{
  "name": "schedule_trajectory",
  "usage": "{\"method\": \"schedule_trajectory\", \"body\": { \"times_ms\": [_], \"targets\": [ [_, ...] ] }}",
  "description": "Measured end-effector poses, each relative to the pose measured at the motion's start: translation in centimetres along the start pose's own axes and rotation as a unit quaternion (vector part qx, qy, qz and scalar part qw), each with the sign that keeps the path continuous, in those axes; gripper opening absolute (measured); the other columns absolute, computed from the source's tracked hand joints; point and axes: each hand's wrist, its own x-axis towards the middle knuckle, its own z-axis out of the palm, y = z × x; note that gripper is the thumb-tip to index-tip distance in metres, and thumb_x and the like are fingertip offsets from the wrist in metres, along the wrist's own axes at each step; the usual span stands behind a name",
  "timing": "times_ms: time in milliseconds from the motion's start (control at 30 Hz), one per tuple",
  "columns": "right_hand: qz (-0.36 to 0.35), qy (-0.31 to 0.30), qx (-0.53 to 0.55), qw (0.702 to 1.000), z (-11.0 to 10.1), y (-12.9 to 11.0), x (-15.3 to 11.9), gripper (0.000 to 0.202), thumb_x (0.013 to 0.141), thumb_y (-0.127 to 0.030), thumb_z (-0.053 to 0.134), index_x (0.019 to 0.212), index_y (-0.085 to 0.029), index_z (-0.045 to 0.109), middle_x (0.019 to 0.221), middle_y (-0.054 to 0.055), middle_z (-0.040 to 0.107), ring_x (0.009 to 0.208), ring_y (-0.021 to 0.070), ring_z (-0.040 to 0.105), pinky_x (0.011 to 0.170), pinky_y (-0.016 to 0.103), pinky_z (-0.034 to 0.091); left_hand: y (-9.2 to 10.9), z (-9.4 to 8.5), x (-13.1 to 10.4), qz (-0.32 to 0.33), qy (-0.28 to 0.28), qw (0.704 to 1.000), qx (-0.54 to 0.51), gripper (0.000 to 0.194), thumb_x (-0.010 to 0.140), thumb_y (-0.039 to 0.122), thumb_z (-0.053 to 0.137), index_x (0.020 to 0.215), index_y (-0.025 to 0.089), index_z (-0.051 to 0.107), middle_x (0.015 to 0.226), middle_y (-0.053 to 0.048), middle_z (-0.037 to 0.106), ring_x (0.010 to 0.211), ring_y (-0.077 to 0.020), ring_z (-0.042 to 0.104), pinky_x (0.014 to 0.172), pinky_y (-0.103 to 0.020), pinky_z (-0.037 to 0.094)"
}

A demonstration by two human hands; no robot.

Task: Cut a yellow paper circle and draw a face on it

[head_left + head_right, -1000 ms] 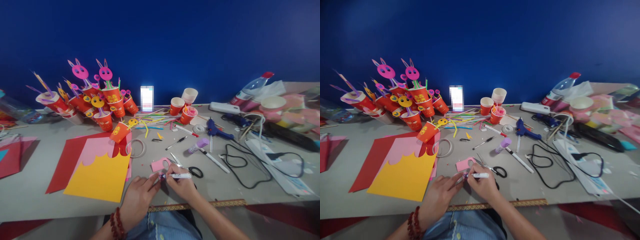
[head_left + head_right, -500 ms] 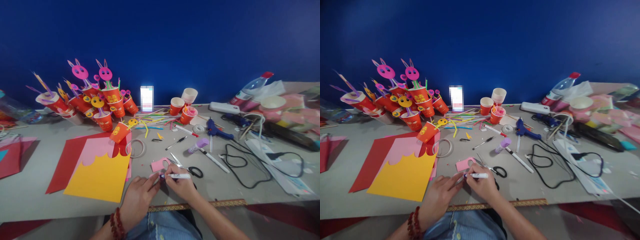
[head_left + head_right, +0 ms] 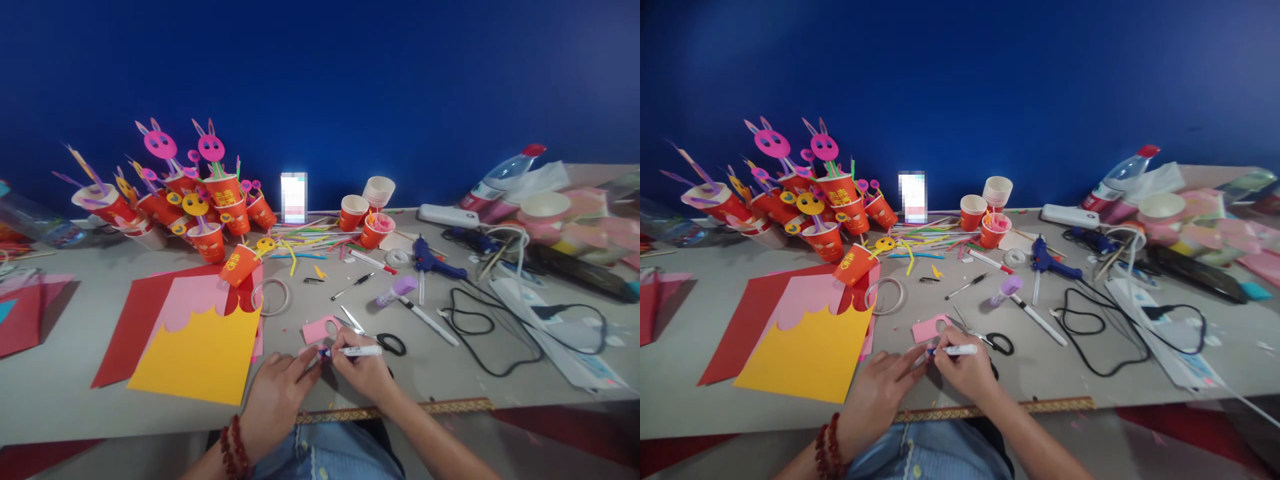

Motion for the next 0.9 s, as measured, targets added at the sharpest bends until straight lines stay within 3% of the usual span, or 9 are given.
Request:
{"method": "schedule_trajectory", "body": {
  "times_ms": [900],
  "targets": [
    [0.0,0.01,0.01,1.0,0.03,-0.05,-0.04,0.013,0.078,-0.018,0.051,0.066,-0.022,0.052,0.057,-0.004,0.053,0.051,0.0121,0.048,0.052,0.023,0.035,-0.05,0.29,-0.2,-0.002,-0.005,1.0,0.002,0.037,0.093,0.007,0.049,0.126,0.02,0.059,0.143,-0.005,0.057,0.086,-0.0187,0.063,0.07,-0.038,0.043]
  ]
}}
